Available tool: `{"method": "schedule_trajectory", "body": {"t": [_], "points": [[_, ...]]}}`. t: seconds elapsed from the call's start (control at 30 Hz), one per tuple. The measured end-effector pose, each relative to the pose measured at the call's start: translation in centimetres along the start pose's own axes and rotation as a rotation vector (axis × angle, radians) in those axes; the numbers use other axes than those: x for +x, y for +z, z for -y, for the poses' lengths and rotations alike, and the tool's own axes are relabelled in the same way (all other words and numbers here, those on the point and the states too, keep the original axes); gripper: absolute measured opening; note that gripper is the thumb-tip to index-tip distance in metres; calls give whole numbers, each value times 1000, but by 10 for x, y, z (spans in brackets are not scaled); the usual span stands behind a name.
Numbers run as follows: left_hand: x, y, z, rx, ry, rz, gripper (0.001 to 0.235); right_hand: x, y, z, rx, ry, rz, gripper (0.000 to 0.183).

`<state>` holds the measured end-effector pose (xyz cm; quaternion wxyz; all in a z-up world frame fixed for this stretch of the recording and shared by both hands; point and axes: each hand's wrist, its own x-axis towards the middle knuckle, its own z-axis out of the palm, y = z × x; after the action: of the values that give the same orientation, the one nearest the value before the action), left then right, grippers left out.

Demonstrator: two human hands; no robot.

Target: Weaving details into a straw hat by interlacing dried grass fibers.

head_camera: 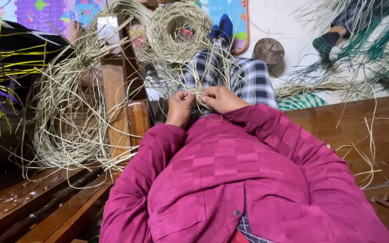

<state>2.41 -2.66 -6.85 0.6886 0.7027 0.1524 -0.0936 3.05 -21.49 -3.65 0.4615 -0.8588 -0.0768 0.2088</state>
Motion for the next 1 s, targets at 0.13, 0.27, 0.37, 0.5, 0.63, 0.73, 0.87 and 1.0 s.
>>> {"method": "schedule_trajectory", "body": {"t": [0.13,0.27,0.37,0.5,0.63,0.73,0.87,1.0], "points": [[7,5,15,-61,-46,-54,14,-20,-40,32,-9,9,-30,22],[10,5,19,-140,-62,-133,16,-45,-98,33,221,17,-365,17],[8,-1,2,-226,-128,-123,12,-71,-153,15,411,-91,-626,8],[-2,-6,-20,-157,-180,-108,14,-99,-224,-17,791,-29,-1221,26],[-3,1,-15,-93,-122,-149,16,-120,-318,-238,-203,-18,-1840,50],[0,4,-4,-109,-52,-115,20,-106,-278,-127,-845,230,-1912,43],[6,14,6,-189,-64,-160,19,-80,-139,42,-406,-722,-726,15],[7,16,2,-204,-64,-234,18,-44,-53,95,-237,-476,-7,21]]}}
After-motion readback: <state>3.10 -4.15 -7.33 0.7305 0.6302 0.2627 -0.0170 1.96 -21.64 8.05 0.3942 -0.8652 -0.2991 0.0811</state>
